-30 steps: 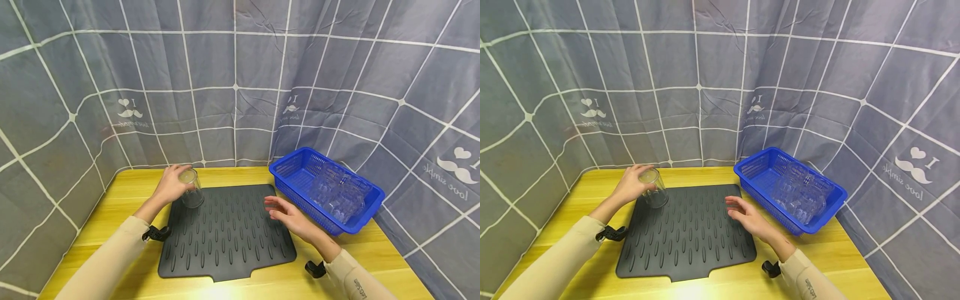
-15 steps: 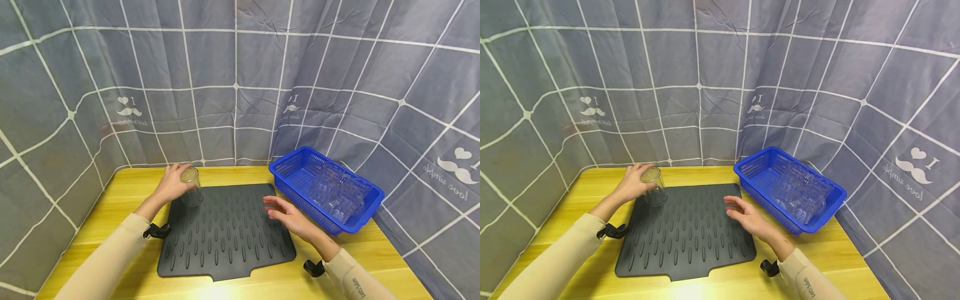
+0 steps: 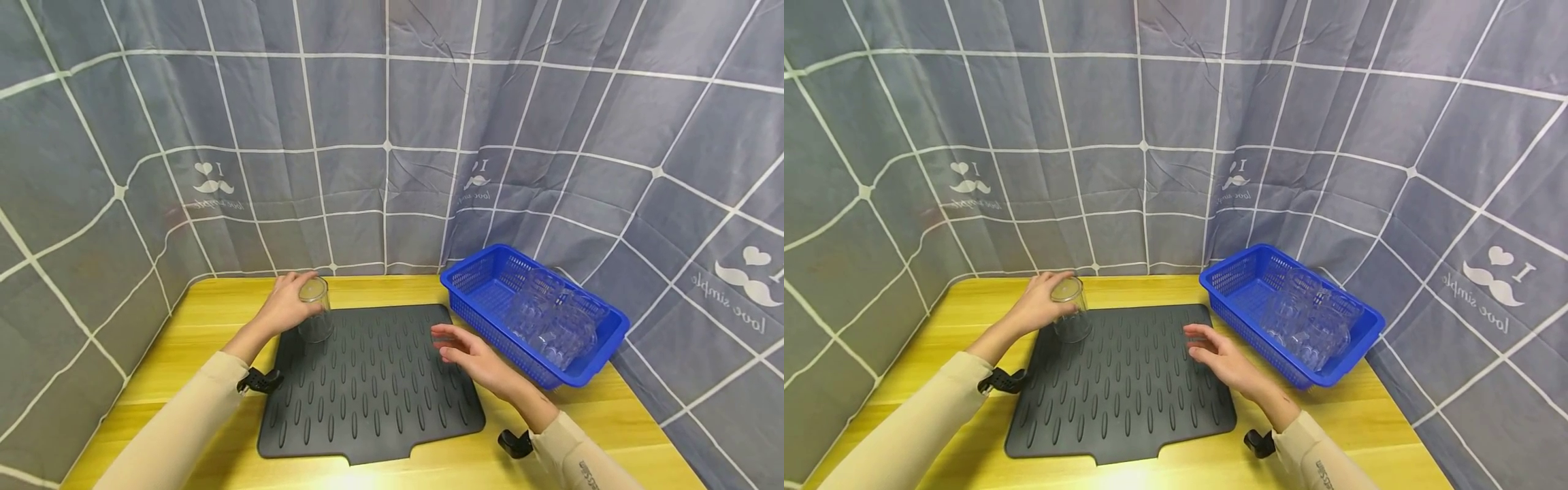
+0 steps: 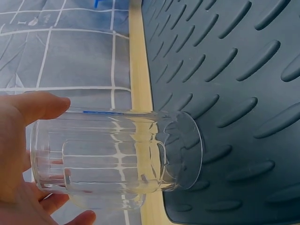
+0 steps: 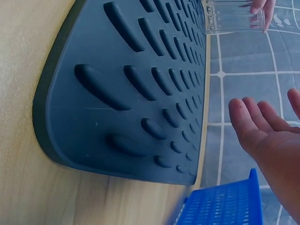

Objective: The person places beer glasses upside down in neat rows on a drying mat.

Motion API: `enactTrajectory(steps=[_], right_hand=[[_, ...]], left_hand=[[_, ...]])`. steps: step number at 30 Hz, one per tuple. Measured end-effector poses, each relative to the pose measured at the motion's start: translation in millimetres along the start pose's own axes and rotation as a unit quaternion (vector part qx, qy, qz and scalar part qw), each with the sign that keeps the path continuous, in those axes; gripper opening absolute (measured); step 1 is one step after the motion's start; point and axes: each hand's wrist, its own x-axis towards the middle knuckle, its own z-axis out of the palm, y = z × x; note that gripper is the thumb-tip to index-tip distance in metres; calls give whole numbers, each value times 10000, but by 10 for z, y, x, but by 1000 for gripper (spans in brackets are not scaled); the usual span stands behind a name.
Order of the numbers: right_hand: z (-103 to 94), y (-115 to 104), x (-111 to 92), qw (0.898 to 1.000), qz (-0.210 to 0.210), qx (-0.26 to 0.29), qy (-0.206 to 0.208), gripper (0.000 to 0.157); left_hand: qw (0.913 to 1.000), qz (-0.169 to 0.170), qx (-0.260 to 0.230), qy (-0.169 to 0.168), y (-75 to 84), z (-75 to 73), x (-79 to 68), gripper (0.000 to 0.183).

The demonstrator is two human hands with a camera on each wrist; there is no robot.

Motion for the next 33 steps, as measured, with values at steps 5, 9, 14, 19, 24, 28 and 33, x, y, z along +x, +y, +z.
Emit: enactTrajectory(steps=[5, 9, 14, 19, 24, 28, 33], right_hand=[[-28, 15, 15, 9999, -19, -78, 78, 52], [-29, 31, 17, 10000, -10, -46, 33, 52], [-31, 26, 8, 10000, -30, -20, 60, 52], [-53, 12, 2, 10000, -1, -82, 53, 53], [-85, -15, 4, 9997, -37, -211, 68, 50], [-104, -23, 4, 9995, -16, -295, 85, 49], [-126, -28, 18, 9993, -41, -351, 84, 47]], left_hand=[[9999, -62, -89, -10, 47, -4, 25, 77], [9999, -110, -58, -42, 61, -3, 29, 74], [9999, -122, -14, -10, 75, 0, 24, 69], [9999, -65, -112, 42, 95, -7, 8, 62], [9996, -34, -233, 167, 105, 2, -22, 58], [9991, 1, -346, 254, 104, 12, -67, 58], [9984, 115, -462, 293, 95, -2, -137, 57]])
